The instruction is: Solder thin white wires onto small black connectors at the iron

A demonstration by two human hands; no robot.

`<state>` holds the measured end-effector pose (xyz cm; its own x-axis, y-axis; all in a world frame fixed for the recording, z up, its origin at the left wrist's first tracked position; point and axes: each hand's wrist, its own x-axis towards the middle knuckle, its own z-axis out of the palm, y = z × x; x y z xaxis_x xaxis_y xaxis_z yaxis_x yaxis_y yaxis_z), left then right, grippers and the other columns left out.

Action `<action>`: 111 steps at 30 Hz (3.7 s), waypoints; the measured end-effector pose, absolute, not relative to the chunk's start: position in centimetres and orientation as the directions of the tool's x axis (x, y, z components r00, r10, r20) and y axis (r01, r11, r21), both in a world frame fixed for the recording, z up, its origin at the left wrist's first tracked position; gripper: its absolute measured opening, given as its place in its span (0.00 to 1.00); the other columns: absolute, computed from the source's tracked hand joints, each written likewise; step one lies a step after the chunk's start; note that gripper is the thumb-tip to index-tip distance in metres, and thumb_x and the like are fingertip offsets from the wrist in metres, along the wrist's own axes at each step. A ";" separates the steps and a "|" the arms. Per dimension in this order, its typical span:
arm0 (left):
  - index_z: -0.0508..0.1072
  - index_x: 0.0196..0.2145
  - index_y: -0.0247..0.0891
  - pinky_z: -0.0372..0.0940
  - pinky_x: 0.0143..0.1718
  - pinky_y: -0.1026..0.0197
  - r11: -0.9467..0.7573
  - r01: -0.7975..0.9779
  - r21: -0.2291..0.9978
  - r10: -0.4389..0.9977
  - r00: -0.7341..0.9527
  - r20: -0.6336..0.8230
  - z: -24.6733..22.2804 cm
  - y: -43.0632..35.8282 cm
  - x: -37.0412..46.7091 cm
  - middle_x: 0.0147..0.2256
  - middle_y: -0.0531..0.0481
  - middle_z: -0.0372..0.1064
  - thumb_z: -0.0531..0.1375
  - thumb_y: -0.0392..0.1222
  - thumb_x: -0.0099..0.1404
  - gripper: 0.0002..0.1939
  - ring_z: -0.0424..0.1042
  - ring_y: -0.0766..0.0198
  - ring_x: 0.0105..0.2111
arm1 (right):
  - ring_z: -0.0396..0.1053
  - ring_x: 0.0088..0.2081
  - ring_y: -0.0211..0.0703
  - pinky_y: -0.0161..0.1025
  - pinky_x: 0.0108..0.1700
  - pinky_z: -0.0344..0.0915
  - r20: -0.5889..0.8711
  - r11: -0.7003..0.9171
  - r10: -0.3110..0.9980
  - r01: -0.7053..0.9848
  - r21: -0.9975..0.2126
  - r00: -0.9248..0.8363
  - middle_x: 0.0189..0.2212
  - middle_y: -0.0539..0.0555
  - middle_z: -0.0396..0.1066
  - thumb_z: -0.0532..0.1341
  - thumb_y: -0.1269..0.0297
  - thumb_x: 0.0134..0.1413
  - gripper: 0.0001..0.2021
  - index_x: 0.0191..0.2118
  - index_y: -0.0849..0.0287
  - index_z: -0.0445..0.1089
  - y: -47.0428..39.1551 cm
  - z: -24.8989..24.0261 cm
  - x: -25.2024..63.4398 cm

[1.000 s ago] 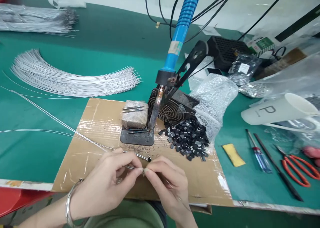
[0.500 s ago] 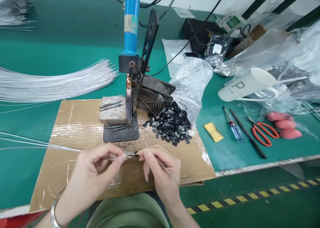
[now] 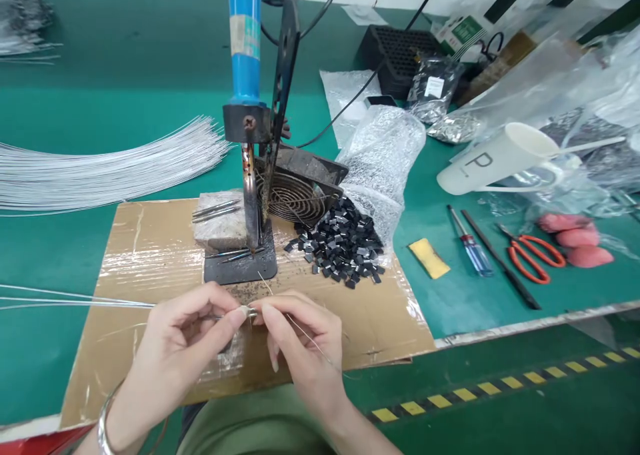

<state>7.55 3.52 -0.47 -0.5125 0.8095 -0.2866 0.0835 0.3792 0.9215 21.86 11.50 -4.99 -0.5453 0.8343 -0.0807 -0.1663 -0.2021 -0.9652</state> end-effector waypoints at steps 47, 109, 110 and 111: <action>0.79 0.30 0.39 0.48 0.20 0.66 0.314 0.273 0.909 0.872 -0.462 -0.162 -2.2 2.8 6.9 0.22 0.54 0.68 0.64 0.49 0.71 0.14 0.55 0.69 0.20 | 0.57 0.13 0.25 0.26 0.14 0.54 -0.329 -0.649 0.620 -0.230 -0.725 -0.712 0.22 0.46 0.73 0.75 0.59 0.56 0.08 0.32 0.58 0.83 12.3 -5.4 21.8; 0.79 0.29 0.40 0.57 0.18 0.70 0.226 0.408 0.885 0.803 -0.592 0.068 -2.1 3.7 8.2 0.22 0.54 0.75 0.65 0.40 0.67 0.08 0.67 0.70 0.19 | 0.64 0.14 0.28 0.25 0.15 0.64 -0.331 -0.599 0.725 -0.315 -0.736 -0.604 0.23 0.47 0.73 0.75 0.59 0.56 0.07 0.34 0.57 0.84 11.0 -5.4 21.0; 0.79 0.28 0.40 0.57 0.18 0.70 0.227 0.417 0.880 0.805 -0.589 0.071 -2.0 3.6 8.2 0.22 0.54 0.75 0.65 0.40 0.67 0.08 0.67 0.70 0.19 | 0.64 0.14 0.28 0.25 0.15 0.64 -0.335 -0.606 0.718 -0.312 -0.732 -0.611 0.22 0.46 0.72 0.75 0.59 0.56 0.07 0.34 0.57 0.84 11.0 -5.4 21.1; 0.78 0.28 0.40 0.56 0.18 0.70 0.225 0.428 0.875 0.807 -0.585 0.079 -2.0 3.6 8.1 0.22 0.54 0.74 0.65 0.40 0.67 0.09 0.67 0.69 0.18 | 0.64 0.14 0.28 0.25 0.15 0.63 -0.339 -0.619 0.707 -0.310 -0.722 -0.621 0.22 0.45 0.71 0.76 0.59 0.56 0.08 0.33 0.57 0.84 11.1 -5.4 21.2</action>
